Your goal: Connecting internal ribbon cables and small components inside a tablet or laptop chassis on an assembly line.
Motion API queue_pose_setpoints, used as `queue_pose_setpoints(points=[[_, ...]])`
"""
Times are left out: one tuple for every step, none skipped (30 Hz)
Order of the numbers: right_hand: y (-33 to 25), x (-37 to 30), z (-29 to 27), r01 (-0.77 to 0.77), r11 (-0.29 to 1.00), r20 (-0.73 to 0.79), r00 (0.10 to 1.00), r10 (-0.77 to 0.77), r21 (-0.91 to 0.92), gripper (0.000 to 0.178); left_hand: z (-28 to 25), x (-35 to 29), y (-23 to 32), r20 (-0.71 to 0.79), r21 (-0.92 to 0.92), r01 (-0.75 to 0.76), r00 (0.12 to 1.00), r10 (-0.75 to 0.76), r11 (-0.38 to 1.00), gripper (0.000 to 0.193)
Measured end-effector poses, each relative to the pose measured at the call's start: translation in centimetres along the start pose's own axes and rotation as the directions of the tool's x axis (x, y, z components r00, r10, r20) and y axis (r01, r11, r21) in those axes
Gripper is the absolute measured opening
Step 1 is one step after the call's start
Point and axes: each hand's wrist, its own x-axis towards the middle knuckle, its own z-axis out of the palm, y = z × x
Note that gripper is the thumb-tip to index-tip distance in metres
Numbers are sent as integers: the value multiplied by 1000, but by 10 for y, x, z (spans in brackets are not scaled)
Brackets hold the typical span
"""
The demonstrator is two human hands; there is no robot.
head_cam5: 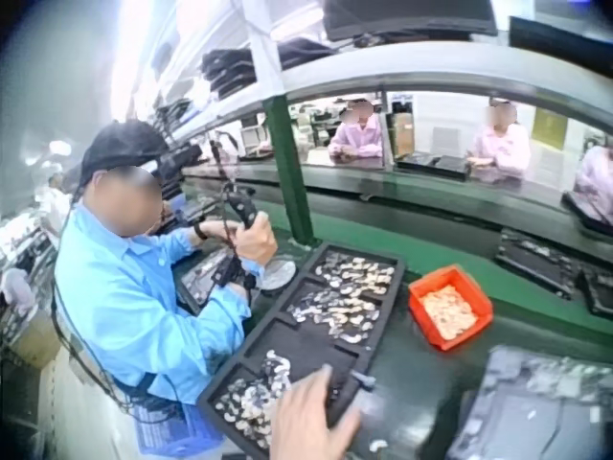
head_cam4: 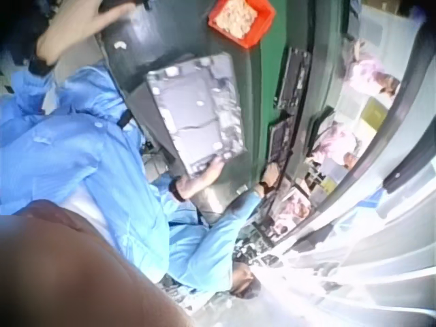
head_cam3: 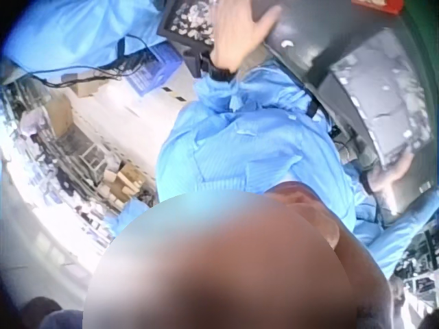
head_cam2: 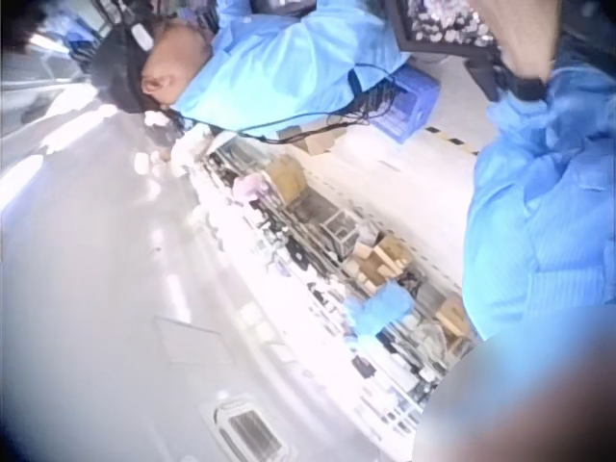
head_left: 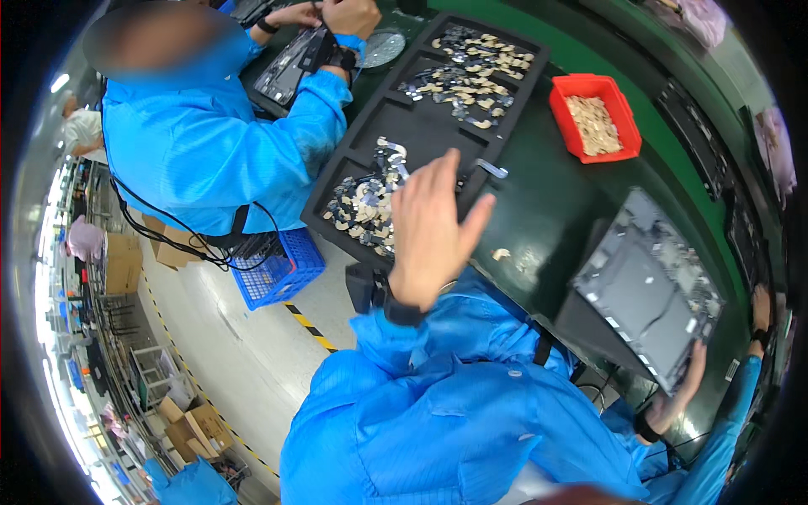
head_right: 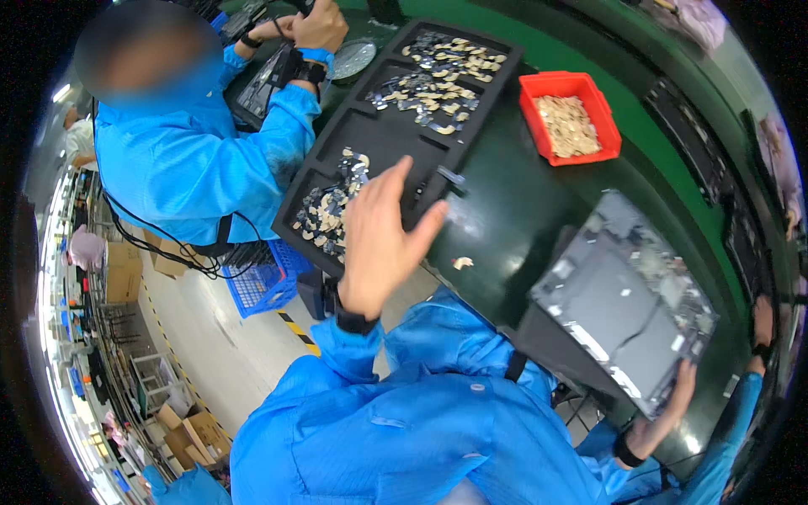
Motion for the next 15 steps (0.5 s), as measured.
queue_pose_setpoints(points=[[6,-8,7,-56,998,37,998,55,10,50,3,-2,-4,103,15,68,992,-69,998,40],[12,-12,17,-105,994,71,992,103,21,52,8,-2,-10,200,33,129,971,-133,991,43],[23,-15,22,-67,997,83,994,64,37,52,19,-3,-21,131,35,33,991,-37,999,42],[31,-21,27,-34,998,81,996,29,56,52,19,-1,-18,139,28,5,990,-8,1000,42],[31,-27,34,-11,999,41,999,10,32,52,18,1,-16,189,-2,97,977,-94,995,39],[29,-25,37,-13,999,25,1000,12,44,52,16,2,-17,238,-23,197,953,-186,980,36],[27,-23,40,1,1000,71,998,-1,10,52,18,3,-24,147,-92,131,982,-116,987,31],[27,-23,39,15,1000,119,993,-12,-24,52,18,3,-29,170,-182,243,962,-213,953,27],[29,-19,34,-1,999,142,990,5,-32,52,15,5,-29,188,-195,277,952,-241,941,26],[29,-17,33,-5,1000,138,990,9,-27,52,14,6,-27,206,-205,311,941,-270,928,24],[27,-13,36,58,997,193,980,-46,-57,51,14,7,-28,208,-201,307,942,-265,930,24],[26,-9,35,124,989,250,963,-99,-86,51,16,8,-27,193,-198,286,949,-248,938,23],[34,-2,23,188,946,234,964,-127,-262,49,16,9,-26,178,-196,265,957,-231,944,22],[36,1,22,185,948,231,965,-125,-260,49,14,10,-23,180,-194,261,957,-227,946,22],[34,2,27,345,857,136,938,-318,-382,49,11,12,-15,120,-212,224,972,-202,951,22]])
